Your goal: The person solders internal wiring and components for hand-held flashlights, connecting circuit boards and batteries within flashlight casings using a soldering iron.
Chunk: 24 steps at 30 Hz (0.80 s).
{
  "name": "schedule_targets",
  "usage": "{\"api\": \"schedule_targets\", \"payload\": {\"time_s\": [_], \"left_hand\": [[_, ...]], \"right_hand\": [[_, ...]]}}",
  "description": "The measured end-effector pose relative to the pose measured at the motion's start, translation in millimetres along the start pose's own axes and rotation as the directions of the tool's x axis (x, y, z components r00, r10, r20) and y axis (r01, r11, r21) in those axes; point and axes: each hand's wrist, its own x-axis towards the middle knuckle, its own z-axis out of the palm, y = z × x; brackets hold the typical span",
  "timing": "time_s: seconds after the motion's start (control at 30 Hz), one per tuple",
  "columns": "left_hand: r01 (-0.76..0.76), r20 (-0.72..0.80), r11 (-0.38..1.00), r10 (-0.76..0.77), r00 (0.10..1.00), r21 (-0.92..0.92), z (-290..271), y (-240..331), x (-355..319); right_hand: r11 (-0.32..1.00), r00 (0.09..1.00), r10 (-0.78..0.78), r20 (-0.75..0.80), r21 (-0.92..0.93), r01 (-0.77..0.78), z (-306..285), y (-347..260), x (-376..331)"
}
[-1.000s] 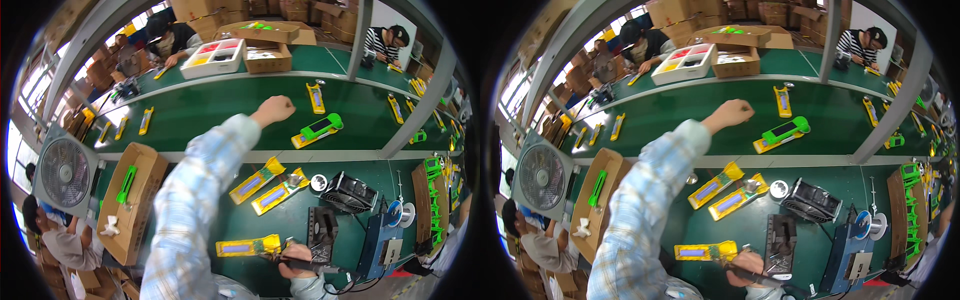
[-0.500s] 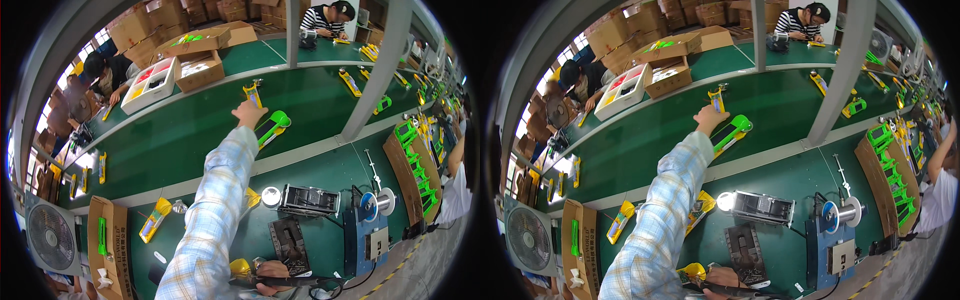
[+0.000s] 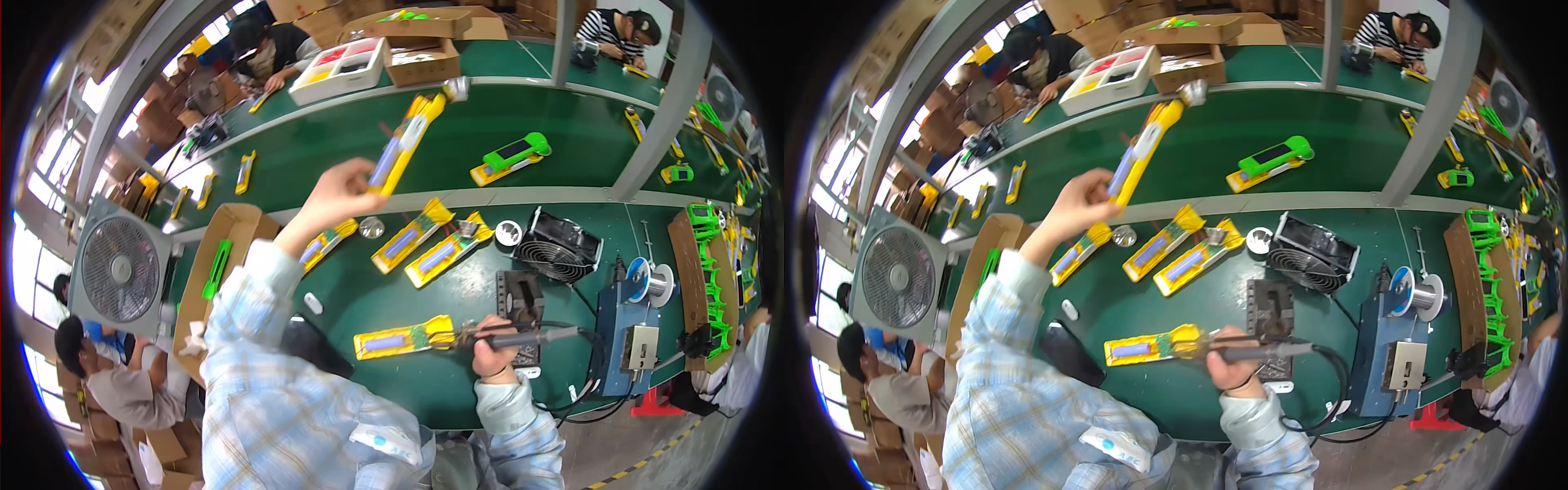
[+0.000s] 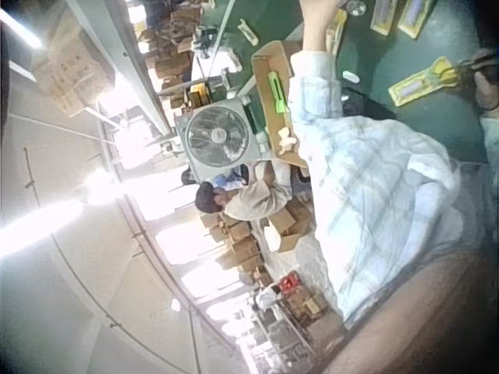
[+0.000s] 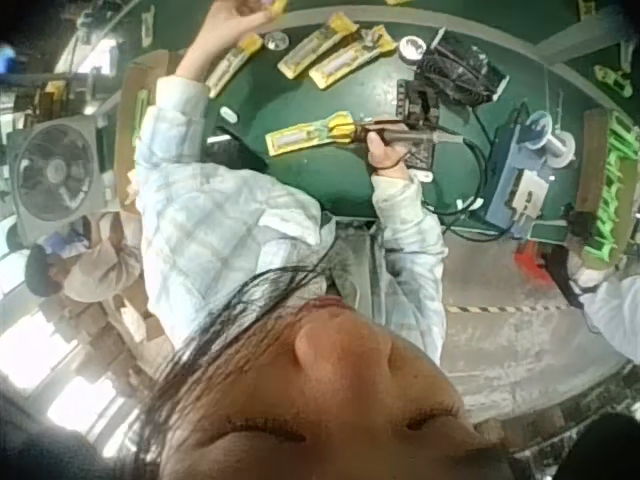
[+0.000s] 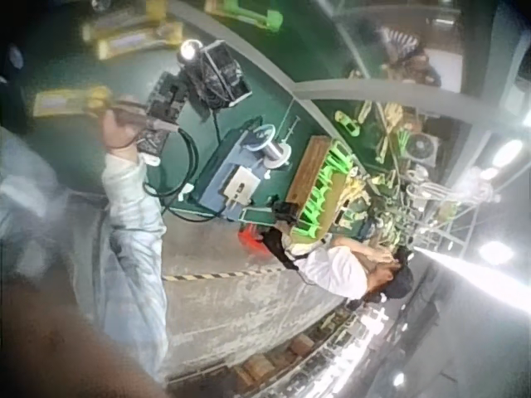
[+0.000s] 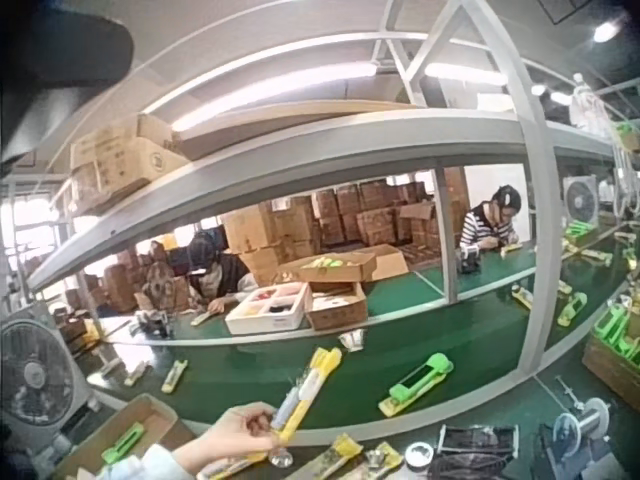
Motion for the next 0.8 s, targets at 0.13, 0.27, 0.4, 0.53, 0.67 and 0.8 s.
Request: {"api": "schedule_targets", "payload": {"time_s": [0.13,0.27,0.4,0.53,0.67,0.8], "left_hand": [[-0.025,-0.078,0.968,0.045,0.996,0.249,-11,-31,-108],[-0.065,-0.052,0.853,0.107,0.993,0.518,2,-50,-156],[0.053,-0.111,0.768,0.024,0.994,0.638,14,-69,-176],[0.108,-0.145,0.818,-0.031,0.989,0.565,28,-91,-182],[0.046,-0.31,0.823,0.162,0.937,0.567,26,-54,-185],[0.109,-0.181,0.865,-0.021,0.983,0.49,22,0,-225]], "right_hand": [[0.999,1.0,-0.012,0.017,0.035,0.012,1,9,-6],[0.998,0.999,-0.029,0.014,0.049,0.028,0,9,-7],[0.988,0.993,0.011,-0.115,0.157,0.007,13,-1,4],[0.977,0.998,-0.021,-0.065,0.21,0.034,12,-1,6],[0.992,0.993,-0.042,-0.107,0.114,0.054,12,0,8],[0.99,0.992,-0.042,-0.116,0.131,0.057,11,-4,10]]}}
